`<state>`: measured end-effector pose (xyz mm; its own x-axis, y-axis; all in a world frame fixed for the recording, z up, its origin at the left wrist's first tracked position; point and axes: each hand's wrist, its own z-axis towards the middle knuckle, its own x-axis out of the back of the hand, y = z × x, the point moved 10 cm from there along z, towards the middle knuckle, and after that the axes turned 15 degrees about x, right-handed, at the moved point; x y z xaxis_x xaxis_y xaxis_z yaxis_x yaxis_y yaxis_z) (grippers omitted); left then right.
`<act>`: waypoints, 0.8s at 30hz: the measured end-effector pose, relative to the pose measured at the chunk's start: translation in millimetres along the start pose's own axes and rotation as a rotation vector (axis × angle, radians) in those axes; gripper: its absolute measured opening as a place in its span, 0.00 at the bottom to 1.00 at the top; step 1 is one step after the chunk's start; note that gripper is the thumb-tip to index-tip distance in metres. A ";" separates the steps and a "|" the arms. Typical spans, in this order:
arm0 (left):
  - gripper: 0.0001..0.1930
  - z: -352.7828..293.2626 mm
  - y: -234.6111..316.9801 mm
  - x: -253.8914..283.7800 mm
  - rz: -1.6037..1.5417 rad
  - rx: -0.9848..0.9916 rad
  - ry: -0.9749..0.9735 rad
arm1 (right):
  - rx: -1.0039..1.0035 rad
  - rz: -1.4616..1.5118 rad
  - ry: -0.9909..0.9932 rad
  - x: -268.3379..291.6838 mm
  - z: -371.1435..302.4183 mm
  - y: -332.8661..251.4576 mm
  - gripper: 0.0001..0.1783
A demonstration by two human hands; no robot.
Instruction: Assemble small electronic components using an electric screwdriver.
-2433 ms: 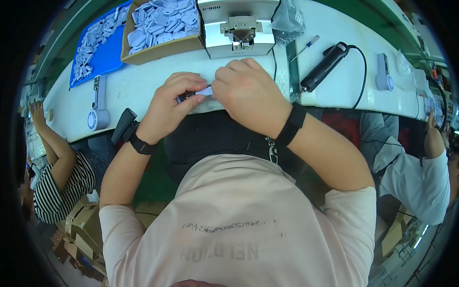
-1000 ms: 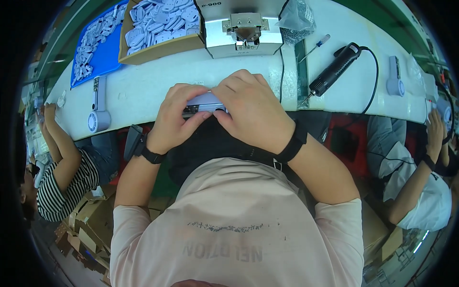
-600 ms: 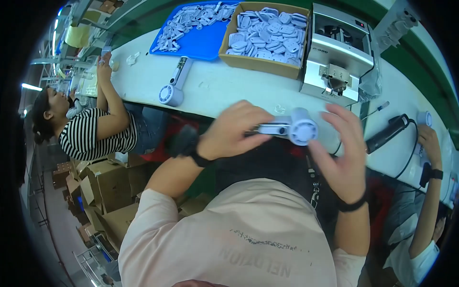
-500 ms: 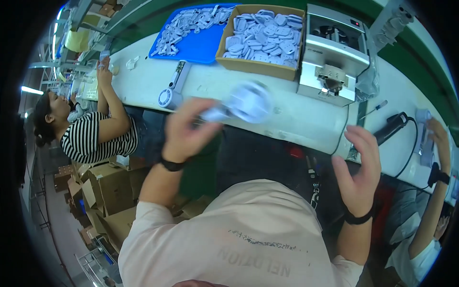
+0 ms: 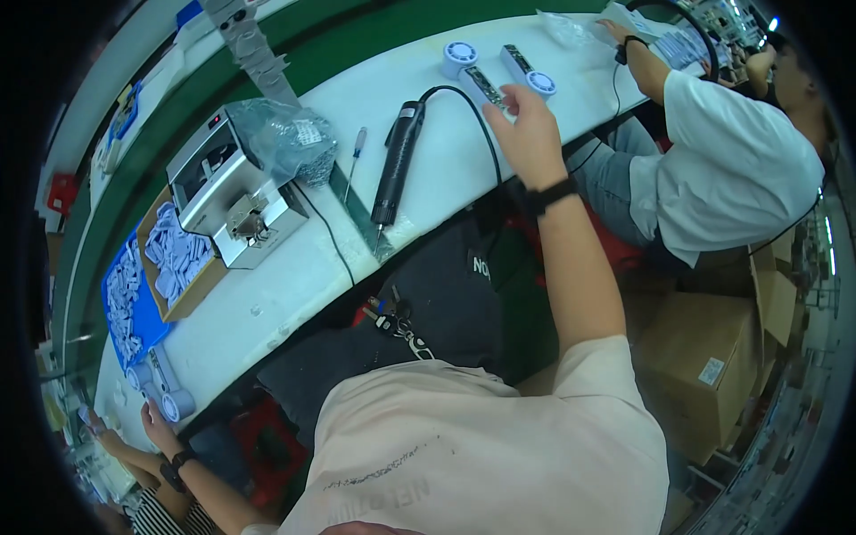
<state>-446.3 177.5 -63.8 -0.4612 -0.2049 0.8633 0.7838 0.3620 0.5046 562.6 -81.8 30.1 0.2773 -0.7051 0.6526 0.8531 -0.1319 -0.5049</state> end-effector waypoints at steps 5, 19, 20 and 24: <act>0.28 -45.6 53.2 24.8 -0.120 -0.080 0.133 | -0.140 -0.255 -0.147 -25.2 20.5 61.4 0.26; 0.17 -218.5 345.4 -52.9 -0.370 -0.614 -0.043 | 0.370 0.112 -0.060 65.9 19.0 -128.6 0.20; 0.18 -219.9 362.7 -61.0 -0.360 -0.627 -0.061 | 0.383 0.264 -0.100 52.7 5.6 -156.6 0.19; 0.19 -193.0 417.0 -93.6 -0.033 -0.795 0.082 | 0.516 0.578 -0.347 -22.3 -28.0 -255.4 0.22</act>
<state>3.9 172.1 67.1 -0.4818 -0.2812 0.8299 0.8460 -0.3961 0.3569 326.2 -51.9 128.6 0.7796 -0.2995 0.5500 0.6072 0.5769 -0.5464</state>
